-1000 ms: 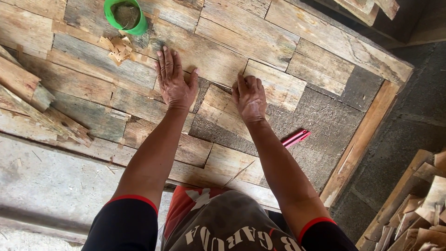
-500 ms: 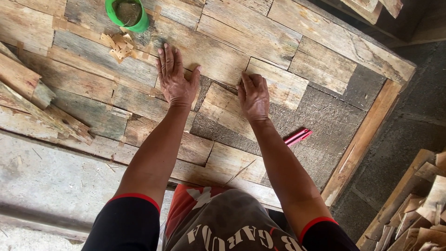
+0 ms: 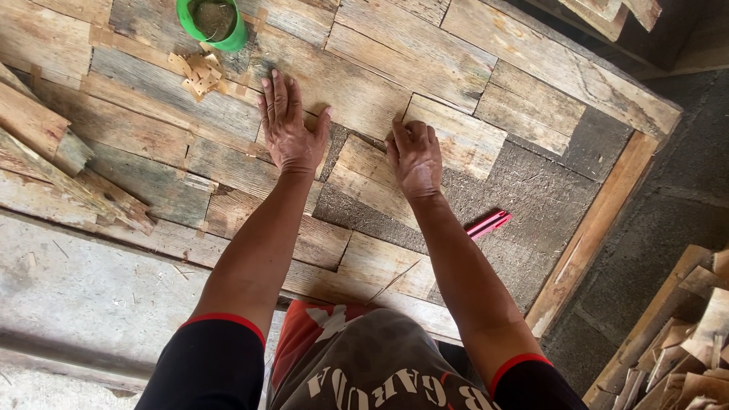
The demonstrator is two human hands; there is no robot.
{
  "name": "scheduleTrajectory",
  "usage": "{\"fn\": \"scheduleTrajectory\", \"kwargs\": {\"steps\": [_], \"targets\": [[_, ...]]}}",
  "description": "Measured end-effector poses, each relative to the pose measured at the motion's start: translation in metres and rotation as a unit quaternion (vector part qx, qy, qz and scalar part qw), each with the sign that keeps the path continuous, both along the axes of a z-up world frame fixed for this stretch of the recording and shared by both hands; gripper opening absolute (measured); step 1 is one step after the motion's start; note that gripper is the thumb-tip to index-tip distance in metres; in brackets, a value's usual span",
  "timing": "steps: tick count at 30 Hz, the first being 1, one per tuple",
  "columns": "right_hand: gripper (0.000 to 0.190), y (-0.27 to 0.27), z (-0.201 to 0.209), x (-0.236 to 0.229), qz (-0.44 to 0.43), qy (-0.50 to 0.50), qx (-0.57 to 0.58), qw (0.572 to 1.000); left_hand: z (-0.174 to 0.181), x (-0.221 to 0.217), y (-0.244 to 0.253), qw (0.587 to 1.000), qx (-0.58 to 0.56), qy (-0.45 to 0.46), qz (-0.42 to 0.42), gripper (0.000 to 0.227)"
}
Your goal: Gluing and trimming thin wooden tiles onto a larger backing board using adhesive and a utility knife.
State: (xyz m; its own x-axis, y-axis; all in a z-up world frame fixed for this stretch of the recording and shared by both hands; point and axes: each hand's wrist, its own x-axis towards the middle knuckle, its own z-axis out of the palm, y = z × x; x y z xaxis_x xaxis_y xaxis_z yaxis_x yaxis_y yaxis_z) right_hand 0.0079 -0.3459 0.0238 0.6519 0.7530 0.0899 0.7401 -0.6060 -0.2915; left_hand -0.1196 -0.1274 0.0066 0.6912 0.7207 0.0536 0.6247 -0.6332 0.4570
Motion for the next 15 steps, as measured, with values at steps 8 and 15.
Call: {"fn": "scheduleTrajectory", "kwargs": {"steps": [8,15], "targets": [[0.040,0.004,-0.004,-0.004,0.021,-0.087,-0.019,0.996,0.003,0.000,0.000,1.000,-0.005,-0.006,0.001,0.088],[0.038,0.002,-0.015,-0.003,0.024,-0.105,-0.028,0.994,0.003,0.000,0.000,1.000,-0.017,-0.003,0.005,0.088]]}}
